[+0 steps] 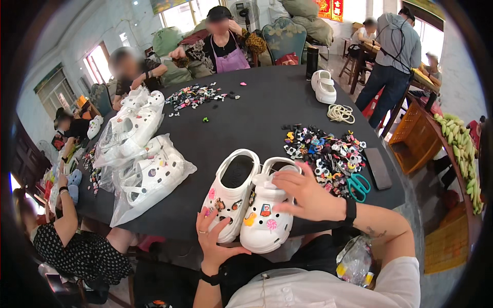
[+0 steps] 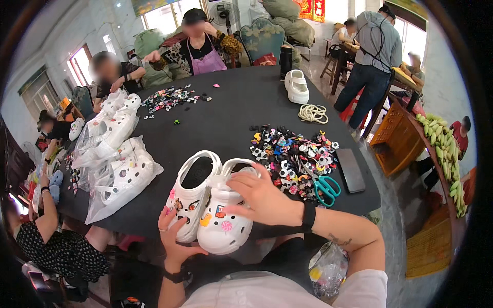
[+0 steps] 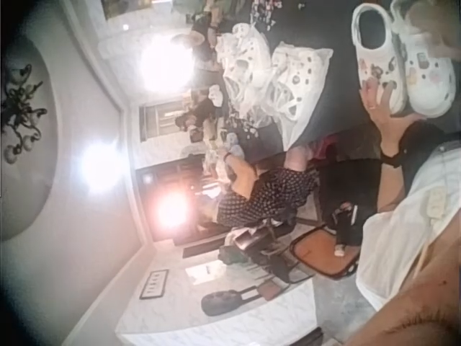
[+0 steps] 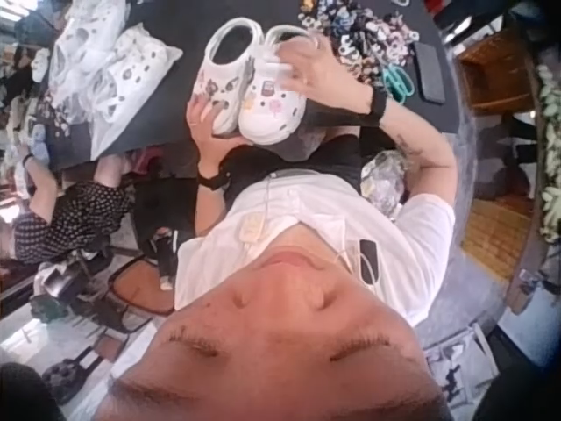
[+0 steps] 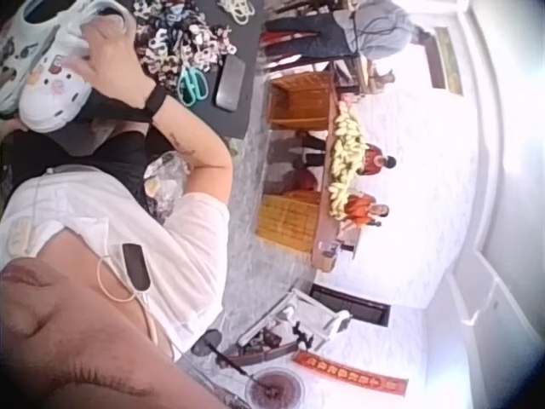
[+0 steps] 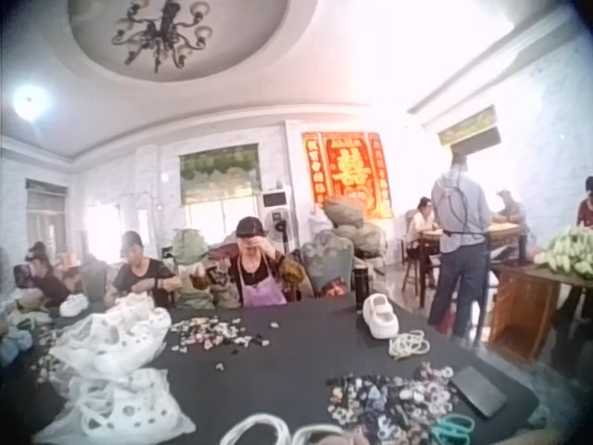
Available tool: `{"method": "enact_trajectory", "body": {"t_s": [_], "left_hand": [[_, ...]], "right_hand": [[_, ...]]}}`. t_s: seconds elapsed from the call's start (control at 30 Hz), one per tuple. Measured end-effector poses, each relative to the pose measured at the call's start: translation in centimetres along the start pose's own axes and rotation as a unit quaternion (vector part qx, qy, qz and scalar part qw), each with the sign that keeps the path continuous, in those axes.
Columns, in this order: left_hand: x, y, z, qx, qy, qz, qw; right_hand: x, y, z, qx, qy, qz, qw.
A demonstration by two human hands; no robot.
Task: Attaching charms and accessories to white foam shoes and then packaging them into plastic bags.
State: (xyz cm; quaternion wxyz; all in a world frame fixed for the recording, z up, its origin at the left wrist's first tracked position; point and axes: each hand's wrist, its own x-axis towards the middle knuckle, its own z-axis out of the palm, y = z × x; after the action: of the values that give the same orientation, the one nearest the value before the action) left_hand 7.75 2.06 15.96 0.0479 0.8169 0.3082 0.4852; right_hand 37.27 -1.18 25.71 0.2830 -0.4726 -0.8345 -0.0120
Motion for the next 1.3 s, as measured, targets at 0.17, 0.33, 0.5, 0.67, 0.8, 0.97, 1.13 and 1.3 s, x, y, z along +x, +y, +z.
{"method": "enact_trajectory", "body": {"t_s": [0.17,0.33,0.5,0.67,0.8,0.97,1.13,1.3], "left_hand": [[0.1,0.0,-0.1,-0.006,-0.011,-0.004,1.000],[0.3,0.1,-0.3,-0.009,-0.022,-0.010,1.000],[0.4,0.3,-0.5,-0.012,-0.033,-0.019,0.999],[0.3,0.2,-0.3,-0.009,-0.023,-0.015,1.000],[0.1,0.1,-0.1,0.003,-0.015,-0.018,1.000],[0.1,0.1,0.0,-0.002,-0.011,-0.017,1.000],[0.1,0.2,0.1,-0.003,-0.007,-0.018,1.000],[-0.1,0.2,0.1,0.007,-0.008,-0.015,1.000]], "right_hand": [[0.2,-1.0,1.4,0.116,0.020,0.041,0.992],[1.2,-0.6,1.5,0.178,-0.040,0.103,0.978],[3.2,0.7,1.4,0.362,-0.178,0.191,0.895],[2.4,0.0,1.5,0.288,-0.106,0.164,0.938],[0.9,-1.8,1.5,0.311,0.063,0.191,0.929],[0.5,-1.5,0.6,-0.021,0.049,-0.029,0.998],[0.2,-1.0,0.7,0.009,0.005,-0.024,1.000],[-0.1,-1.1,0.3,0.019,-0.028,0.043,0.999]]}}
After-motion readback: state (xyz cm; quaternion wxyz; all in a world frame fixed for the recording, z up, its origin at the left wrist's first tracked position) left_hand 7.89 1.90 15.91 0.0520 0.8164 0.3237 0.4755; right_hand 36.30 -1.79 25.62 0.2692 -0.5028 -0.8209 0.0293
